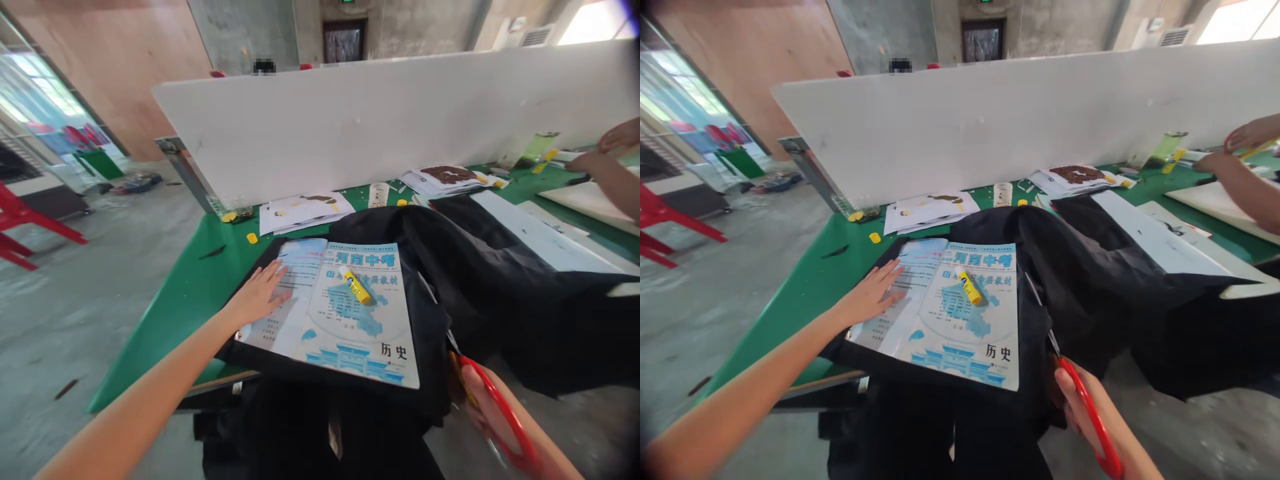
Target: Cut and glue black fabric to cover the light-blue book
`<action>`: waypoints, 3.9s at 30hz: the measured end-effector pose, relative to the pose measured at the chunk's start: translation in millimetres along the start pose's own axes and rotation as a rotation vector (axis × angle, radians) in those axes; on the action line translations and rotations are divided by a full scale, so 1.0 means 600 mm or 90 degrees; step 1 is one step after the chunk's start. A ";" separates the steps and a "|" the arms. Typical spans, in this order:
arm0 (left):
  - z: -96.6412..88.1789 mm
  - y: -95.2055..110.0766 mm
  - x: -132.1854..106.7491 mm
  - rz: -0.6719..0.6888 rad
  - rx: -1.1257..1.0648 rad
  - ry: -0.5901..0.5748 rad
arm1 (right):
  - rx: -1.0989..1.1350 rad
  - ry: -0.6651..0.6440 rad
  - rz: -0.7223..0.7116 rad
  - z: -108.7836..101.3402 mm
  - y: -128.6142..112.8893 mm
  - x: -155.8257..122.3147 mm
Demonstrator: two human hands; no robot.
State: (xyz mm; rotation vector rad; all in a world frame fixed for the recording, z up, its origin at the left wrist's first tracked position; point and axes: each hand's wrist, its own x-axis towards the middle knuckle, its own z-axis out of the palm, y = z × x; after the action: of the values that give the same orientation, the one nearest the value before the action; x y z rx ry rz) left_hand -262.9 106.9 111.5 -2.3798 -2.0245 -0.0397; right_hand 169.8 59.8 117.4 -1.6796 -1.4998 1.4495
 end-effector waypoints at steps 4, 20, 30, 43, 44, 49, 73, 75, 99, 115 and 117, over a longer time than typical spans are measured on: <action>0.018 0.008 -0.013 0.005 0.022 -0.049 | 0.006 -0.024 -0.004 -0.001 -0.013 -0.004; 0.043 0.008 -0.141 -0.115 0.079 0.007 | -0.007 -0.078 -0.029 0.028 -0.042 -0.006; 0.055 -0.051 -0.230 -0.216 0.114 0.022 | 0.049 -0.215 -0.061 0.086 -0.090 0.057; 0.025 -0.022 -0.232 -0.238 0.034 0.093 | 0.152 -0.297 0.070 0.107 -0.098 0.063; 0.019 -0.006 -0.226 -0.220 -0.002 0.097 | 0.150 -0.293 0.065 0.108 -0.097 0.063; 0.003 0.046 -0.184 -0.157 -0.055 0.085 | 0.146 -0.298 0.047 0.109 -0.098 0.059; -0.095 0.300 -0.053 -0.030 -0.234 0.197 | 0.190 -0.370 0.079 0.093 -0.100 0.062; -0.086 0.310 -0.030 -0.070 -0.224 0.218 | 0.188 -0.389 0.081 0.089 -0.104 0.059; -0.059 0.267 0.034 -0.090 -0.218 0.231 | 0.099 -0.317 0.189 0.104 -0.178 0.055; -0.050 0.297 0.021 -0.055 -0.252 0.214 | 0.059 -0.265 0.133 0.102 -0.147 0.070; -0.051 0.298 0.020 -0.053 -0.257 0.205 | 0.042 -0.251 0.129 0.097 -0.148 0.076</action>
State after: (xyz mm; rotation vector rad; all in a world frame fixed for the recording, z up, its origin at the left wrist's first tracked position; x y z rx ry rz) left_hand -84.6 89.0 143.4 -2.2866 -2.1089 -0.8478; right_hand 73.6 111.0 155.4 -1.6098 -1.4851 2.0095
